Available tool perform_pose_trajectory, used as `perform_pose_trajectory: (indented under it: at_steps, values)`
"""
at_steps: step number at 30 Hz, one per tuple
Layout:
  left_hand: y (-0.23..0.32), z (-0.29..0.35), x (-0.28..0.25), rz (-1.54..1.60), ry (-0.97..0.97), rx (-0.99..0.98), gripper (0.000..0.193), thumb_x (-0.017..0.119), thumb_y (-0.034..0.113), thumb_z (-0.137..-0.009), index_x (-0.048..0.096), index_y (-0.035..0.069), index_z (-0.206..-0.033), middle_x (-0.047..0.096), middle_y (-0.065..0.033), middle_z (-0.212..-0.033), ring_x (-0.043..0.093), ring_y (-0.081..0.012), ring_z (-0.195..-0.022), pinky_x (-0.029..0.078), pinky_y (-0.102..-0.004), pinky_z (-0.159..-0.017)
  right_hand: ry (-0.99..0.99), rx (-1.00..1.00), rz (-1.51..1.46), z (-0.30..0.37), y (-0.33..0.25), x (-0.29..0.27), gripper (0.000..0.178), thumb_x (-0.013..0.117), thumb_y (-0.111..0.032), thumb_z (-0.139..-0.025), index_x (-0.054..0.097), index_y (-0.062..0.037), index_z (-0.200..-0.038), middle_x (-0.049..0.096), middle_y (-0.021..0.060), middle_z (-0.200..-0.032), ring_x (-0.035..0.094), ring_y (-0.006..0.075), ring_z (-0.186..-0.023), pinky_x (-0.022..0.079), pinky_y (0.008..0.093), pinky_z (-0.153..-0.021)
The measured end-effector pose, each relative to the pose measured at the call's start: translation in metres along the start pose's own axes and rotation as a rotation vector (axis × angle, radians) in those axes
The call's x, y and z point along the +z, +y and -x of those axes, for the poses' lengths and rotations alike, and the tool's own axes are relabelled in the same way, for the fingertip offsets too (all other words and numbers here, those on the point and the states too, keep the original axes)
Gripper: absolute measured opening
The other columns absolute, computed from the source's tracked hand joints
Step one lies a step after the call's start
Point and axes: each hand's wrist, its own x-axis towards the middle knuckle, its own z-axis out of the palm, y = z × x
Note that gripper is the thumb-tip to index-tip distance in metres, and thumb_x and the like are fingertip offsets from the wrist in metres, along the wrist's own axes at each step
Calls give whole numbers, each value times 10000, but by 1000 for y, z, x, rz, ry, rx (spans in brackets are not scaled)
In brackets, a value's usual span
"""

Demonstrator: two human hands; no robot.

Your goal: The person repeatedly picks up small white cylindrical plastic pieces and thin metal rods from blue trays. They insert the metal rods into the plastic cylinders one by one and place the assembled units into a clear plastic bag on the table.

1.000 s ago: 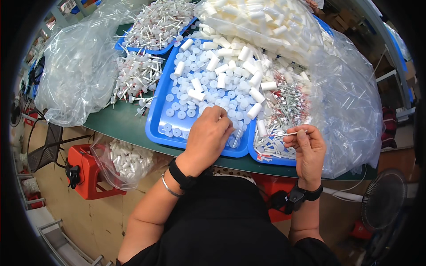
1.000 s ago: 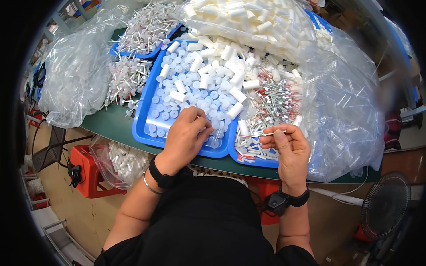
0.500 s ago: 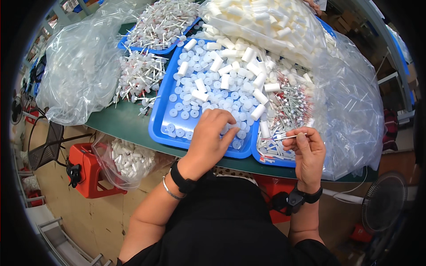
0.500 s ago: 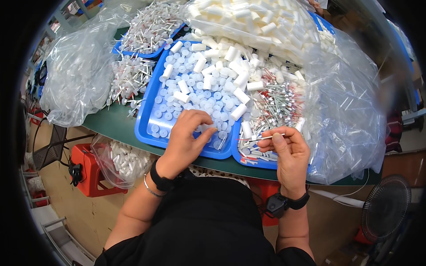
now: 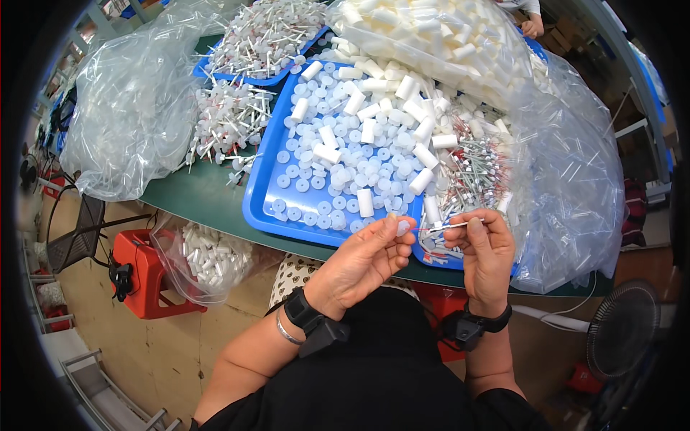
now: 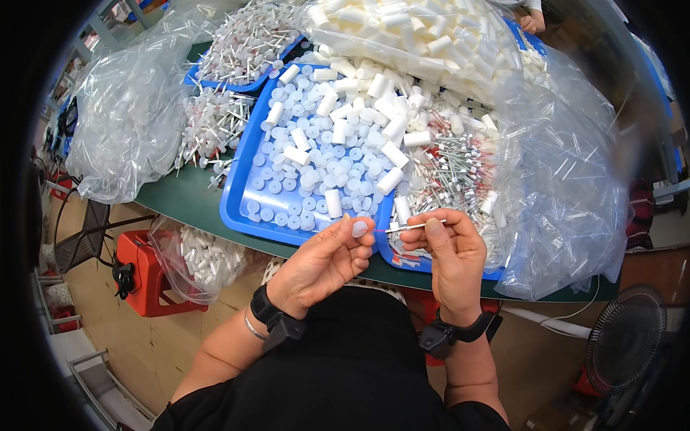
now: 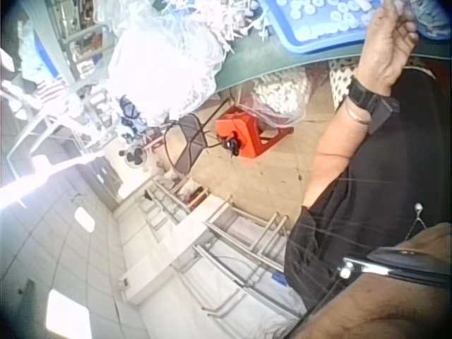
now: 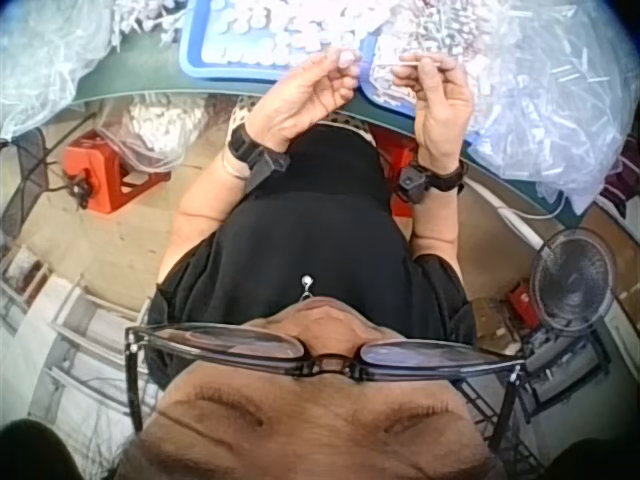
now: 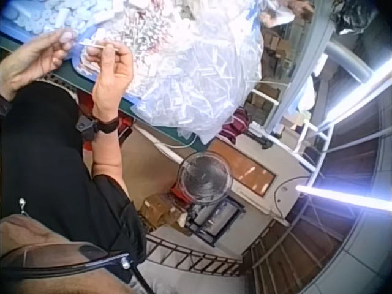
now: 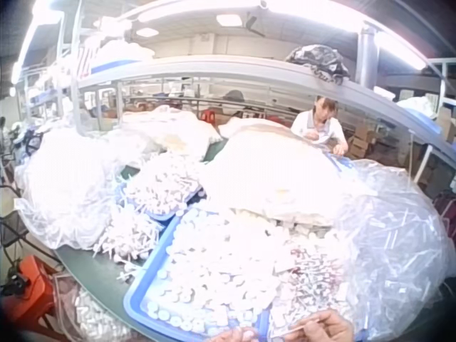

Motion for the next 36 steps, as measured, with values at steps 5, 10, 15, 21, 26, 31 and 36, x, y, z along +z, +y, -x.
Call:
perform_pose_trajectory:
  at_steps: [5, 10, 15, 21, 26, 31, 36]
  values:
    - [-3, -1, -5, 120, -67, -39, 370, 527, 331, -993, 547, 16, -1185, 573, -6, -871, 519, -78, -761, 451, -210, -695, 26, -17, 62, 1, 2, -1, 161, 552, -119, -975, 570, 23, -1048, 670, 149, -968, 684, 178, -806, 568, 296, -717]
    - [-3, -2, -1, 125, 0, -23, 362, 531, 318, -993, 541, 17, -1193, 590, -14, -878, 544, -87, -781, 470, -222, -708, 19, -37, 166, 4, 1, 0, 156, 557, -111, -972, 575, 28, -1041, 674, 132, -956, 685, 171, -818, 568, 289, -736]
    - [-2, -2, -1, 114, -7, 5, 358, 541, 303, -990, 538, 15, -1202, 602, -14, -886, 561, -90, -790, 479, -226, -716, -1, -47, 194, 6, 1, 0, 154, 562, -108, -969, 577, 28, -1041, 675, 130, -956, 685, 170, -824, 569, 287, -748]
    - [-1, 0, 2, -93, 32, 61, 340, 565, 271, -980, 549, 19, -1208, 619, -14, -897, 580, -79, -791, 492, -219, -725, 3, -69, 206, 8, -2, 2, 144, 544, -91, -976, 574, 34, -1041, 673, 132, -970, 685, 174, -831, 570, 296, -760]
    - [0, 0, 3, -190, 47, 73, 336, 583, 242, -972, 555, 16, -1219, 634, -22, -918, 595, -77, -793, 500, -214, -722, -23, -132, 249, 10, -5, 10, 118, 553, -43, -961, 567, 46, -1038, 671, 138, -978, 689, 177, -849, 573, 296, -774]
    - [6, 2, 1, -149, 40, 77, 338, 587, 223, -970, 551, 15, -1233, 635, -27, -922, 598, -78, -797, 503, -213, -723, -12, -121, 362, 12, -7, 17, 88, 601, 12, -915, 576, 30, -997, 677, 117, -920, 685, 158, -798, 565, 275, -759]
    - [7, 4, 4, -272, 50, 99, 337, 607, 204, -958, 561, 6, -1227, 637, -33, -938, 599, -76, -809, 503, -205, -722, 28, -62, 301, 11, -6, 15, 106, 601, 11, -920, 561, 48, -1011, 682, 126, -893, 696, 176, -830, 575, 271, -747]
